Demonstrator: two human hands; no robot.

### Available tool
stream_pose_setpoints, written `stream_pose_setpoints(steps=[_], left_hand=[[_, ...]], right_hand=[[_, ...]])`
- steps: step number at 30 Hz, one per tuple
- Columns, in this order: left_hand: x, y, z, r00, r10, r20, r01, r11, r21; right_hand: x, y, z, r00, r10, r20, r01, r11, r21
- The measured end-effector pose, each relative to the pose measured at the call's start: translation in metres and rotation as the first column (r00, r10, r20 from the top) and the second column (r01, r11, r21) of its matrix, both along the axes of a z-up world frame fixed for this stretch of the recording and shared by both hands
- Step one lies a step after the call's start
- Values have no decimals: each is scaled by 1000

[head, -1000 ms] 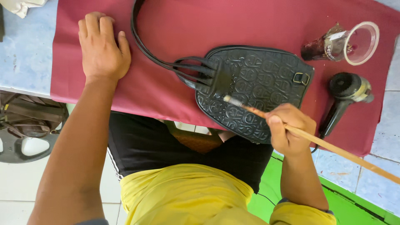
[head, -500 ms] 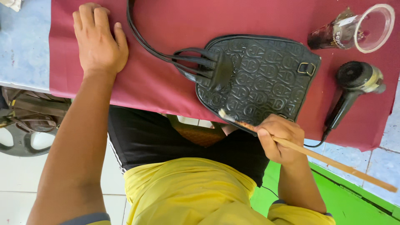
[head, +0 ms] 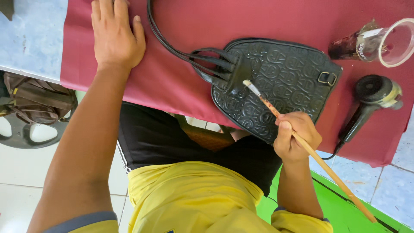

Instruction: The person applies a clear liquid to a black handbag using a paintbrush, then uses a hairdryer to dry the surface. The handbag remains on a red mat throughout the process.

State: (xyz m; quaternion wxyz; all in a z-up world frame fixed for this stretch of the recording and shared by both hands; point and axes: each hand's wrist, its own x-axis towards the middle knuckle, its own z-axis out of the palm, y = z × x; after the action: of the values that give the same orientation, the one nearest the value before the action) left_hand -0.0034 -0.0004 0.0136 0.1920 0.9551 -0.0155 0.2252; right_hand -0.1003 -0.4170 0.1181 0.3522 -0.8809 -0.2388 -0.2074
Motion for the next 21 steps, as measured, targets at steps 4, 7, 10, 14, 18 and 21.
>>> stream_pose_setpoints(steps=[4,7,10,14,18,21], left_hand=[[0,-2,7,1000,-9,10,9,1000,-13],[0,-2,6,1000,-10,19,11,1000,-17],[-1,0,2,1000,3,-3,-3,1000,-13],[0,-1,-4,999,32,-7,-32,999,27],[0,-2,1,1000,28,-7,-28,1000,4],[1,0,-6,999,37,9,-37,999,25]], right_hand=[[6,5,6,997,-68,35,68,998,3],[4,7,10,994,40,-100,-47,997,-69],[3,6,5,946,283,-160,-270,958,101],[7,7,7,988,133,-84,-132,991,12],[5,4,2,965,216,-148,-199,972,121],[7,10,7,991,128,-49,-129,991,-24]])
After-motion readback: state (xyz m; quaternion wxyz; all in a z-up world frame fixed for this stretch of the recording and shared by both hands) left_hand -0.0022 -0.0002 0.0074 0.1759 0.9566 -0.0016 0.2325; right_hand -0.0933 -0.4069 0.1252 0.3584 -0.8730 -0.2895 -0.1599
